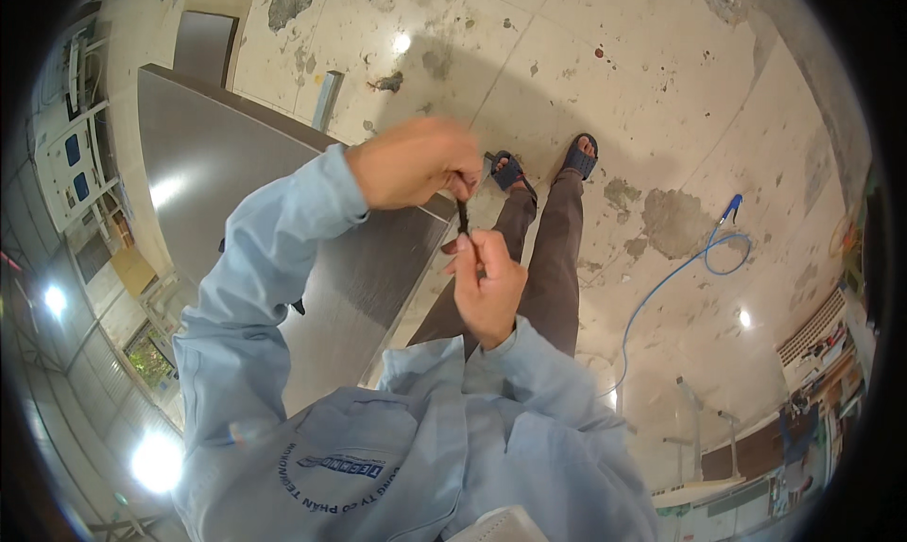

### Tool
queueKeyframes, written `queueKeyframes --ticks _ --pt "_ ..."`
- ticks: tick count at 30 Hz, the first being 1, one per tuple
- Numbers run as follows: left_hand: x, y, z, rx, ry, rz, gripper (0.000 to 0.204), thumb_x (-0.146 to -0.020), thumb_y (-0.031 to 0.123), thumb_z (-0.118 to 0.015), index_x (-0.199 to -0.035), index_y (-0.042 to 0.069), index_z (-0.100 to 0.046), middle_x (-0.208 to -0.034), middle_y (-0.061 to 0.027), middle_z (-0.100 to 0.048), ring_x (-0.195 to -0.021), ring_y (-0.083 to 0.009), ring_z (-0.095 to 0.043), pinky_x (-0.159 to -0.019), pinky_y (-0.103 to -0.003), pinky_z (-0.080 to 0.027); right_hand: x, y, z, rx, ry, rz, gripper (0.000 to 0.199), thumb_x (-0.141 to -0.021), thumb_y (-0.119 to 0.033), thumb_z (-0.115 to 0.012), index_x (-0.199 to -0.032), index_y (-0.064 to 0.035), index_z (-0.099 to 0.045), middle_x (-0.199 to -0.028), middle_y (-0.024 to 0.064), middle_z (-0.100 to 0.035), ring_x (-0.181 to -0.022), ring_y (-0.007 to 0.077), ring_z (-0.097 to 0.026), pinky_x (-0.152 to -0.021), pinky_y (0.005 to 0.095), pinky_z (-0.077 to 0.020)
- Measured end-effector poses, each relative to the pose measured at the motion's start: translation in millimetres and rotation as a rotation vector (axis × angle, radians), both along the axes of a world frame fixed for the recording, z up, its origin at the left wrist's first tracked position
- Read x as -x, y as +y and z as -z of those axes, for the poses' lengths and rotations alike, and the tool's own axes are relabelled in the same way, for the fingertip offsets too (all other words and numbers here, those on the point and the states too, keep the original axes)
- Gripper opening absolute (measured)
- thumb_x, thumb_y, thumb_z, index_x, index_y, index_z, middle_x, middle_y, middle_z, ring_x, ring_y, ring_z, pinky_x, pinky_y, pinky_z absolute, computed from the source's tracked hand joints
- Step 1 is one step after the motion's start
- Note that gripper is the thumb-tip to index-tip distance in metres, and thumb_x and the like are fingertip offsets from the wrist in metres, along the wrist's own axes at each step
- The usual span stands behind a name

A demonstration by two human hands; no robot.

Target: The person wipes a large gray panel with a black cloth, then uses a small metal tool to scrape the surface while wiping with the other hand. The person later picks up a small can and applies its contents to the cloth before continuing to wipe the panel.

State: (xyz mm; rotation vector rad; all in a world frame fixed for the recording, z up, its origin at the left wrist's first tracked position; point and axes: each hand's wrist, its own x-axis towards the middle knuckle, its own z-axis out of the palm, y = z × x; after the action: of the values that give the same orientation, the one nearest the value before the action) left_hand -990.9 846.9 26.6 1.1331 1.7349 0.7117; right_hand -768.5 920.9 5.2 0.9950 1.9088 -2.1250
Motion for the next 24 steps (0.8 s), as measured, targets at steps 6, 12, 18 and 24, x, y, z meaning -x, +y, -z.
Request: queueKeyframes --ticks 6,12,18,24 --pt "0 -1 -7 -0.024 -0.029 0.034 0.007 -0.082 0.005 -0.072 -0.085 0.005 -0.065 -0.084 -0.0090 -0.063 -0.085 -0.0341 -0.061 -0.074 -0.043 -0.049 1 -1 -4 0.061 0.188 0.062 0.004 -0.100 -0.003 -0.061 -0.101 0.0009 -0.062 -0.082 0.0102 -0.075 -0.062 0.0146 -0.072 -0.056 0.0272 -0.0545" --pt "7 4 -18 0.008 -0.022 0.028 0.007 -0.080 0.004 -0.072 -0.084 0.005 -0.066 -0.082 -0.0091 -0.063 -0.083 -0.0335 -0.061 -0.074 -0.043 -0.049 6 16 4 0.113 0.210 -0.066 0.005 -0.101 -0.003 -0.060 -0.101 0.0001 -0.064 -0.080 0.0068 -0.074 -0.062 0.0111 -0.070 -0.056 0.0253 -0.0530" --pt "-5 -14 -12 0.068 0.062 -0.202 0.007 -0.081 0.002 -0.073 -0.085 0.005 -0.069 -0.081 -0.0094 -0.066 -0.081 -0.0315 -0.063 -0.073 -0.041 -0.050 14 41 14 -0.156 0.111 -0.207 0.005 -0.100 -0.003 -0.061 -0.098 -0.0017 -0.065 -0.076 0.0072 -0.073 -0.059 0.0125 -0.070 -0.053 0.0268 -0.0517" --pt "-14 -33 -23 0.086 0.023 -0.229 0.006 -0.082 0.004 -0.075 -0.085 0.005 -0.070 -0.082 -0.0105 -0.067 -0.081 -0.0315 -0.065 -0.071 -0.040 -0.051 25 57 12 0.048 0.233 -0.349 0.005 -0.098 -0.009 -0.064 -0.101 -0.0044 -0.065 -0.073 0.0106 -0.068 -0.058 0.0264 -0.066 -0.054 0.0362 -0.0495"
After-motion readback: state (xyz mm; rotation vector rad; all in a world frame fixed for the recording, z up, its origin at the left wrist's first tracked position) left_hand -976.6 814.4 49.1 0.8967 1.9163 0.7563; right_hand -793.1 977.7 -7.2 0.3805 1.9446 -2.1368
